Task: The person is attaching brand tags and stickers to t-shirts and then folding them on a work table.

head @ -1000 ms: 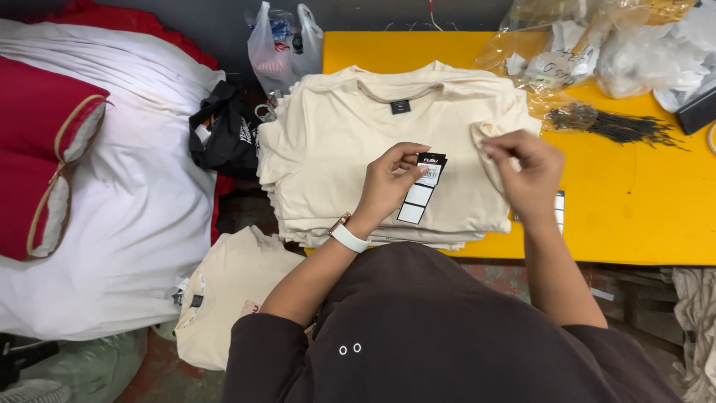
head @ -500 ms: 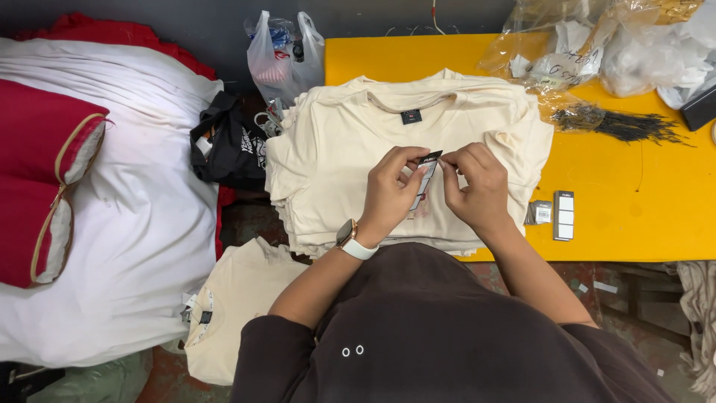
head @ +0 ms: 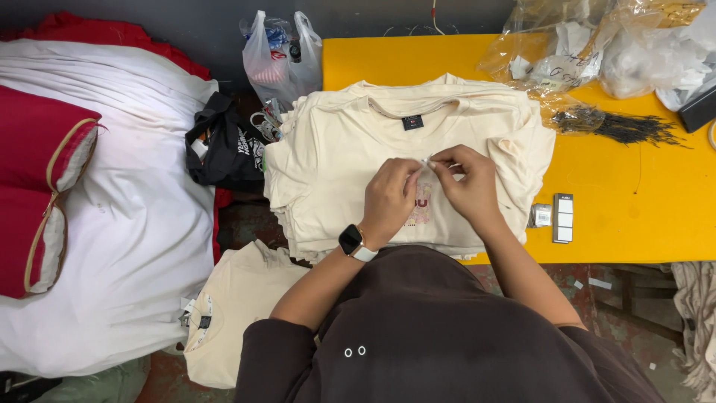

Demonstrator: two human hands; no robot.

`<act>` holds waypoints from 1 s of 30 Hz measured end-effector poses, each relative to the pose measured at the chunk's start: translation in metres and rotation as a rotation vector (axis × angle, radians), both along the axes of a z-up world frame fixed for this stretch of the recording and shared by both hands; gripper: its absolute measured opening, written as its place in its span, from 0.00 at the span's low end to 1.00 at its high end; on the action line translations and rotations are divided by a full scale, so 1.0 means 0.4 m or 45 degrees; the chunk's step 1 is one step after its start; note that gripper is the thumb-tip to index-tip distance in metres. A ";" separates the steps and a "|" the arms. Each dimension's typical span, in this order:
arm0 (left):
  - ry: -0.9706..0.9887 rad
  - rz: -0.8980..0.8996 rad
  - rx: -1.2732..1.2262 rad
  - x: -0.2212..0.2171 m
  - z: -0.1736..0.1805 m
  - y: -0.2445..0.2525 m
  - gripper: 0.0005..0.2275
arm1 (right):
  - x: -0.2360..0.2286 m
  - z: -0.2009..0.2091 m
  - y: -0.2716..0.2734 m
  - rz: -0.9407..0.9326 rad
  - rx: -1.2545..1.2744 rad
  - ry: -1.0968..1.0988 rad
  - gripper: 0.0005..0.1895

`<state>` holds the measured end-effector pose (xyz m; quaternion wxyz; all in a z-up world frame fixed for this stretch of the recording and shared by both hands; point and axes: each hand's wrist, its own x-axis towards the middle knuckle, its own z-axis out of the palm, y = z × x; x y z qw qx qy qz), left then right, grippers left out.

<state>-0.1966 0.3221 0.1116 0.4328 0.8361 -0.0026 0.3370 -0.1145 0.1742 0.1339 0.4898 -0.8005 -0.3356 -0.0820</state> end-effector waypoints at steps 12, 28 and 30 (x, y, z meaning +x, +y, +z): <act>-0.307 -0.028 0.743 0.019 -0.076 -0.005 0.09 | 0.101 -0.232 -0.046 0.273 0.339 1.252 0.07; 0.075 0.064 0.692 0.293 -0.239 0.117 0.02 | 0.346 -0.204 0.038 0.177 -0.174 0.284 0.10; 0.043 0.070 0.634 0.303 -0.236 0.118 0.03 | 0.337 -0.211 0.035 0.132 -0.152 0.278 0.10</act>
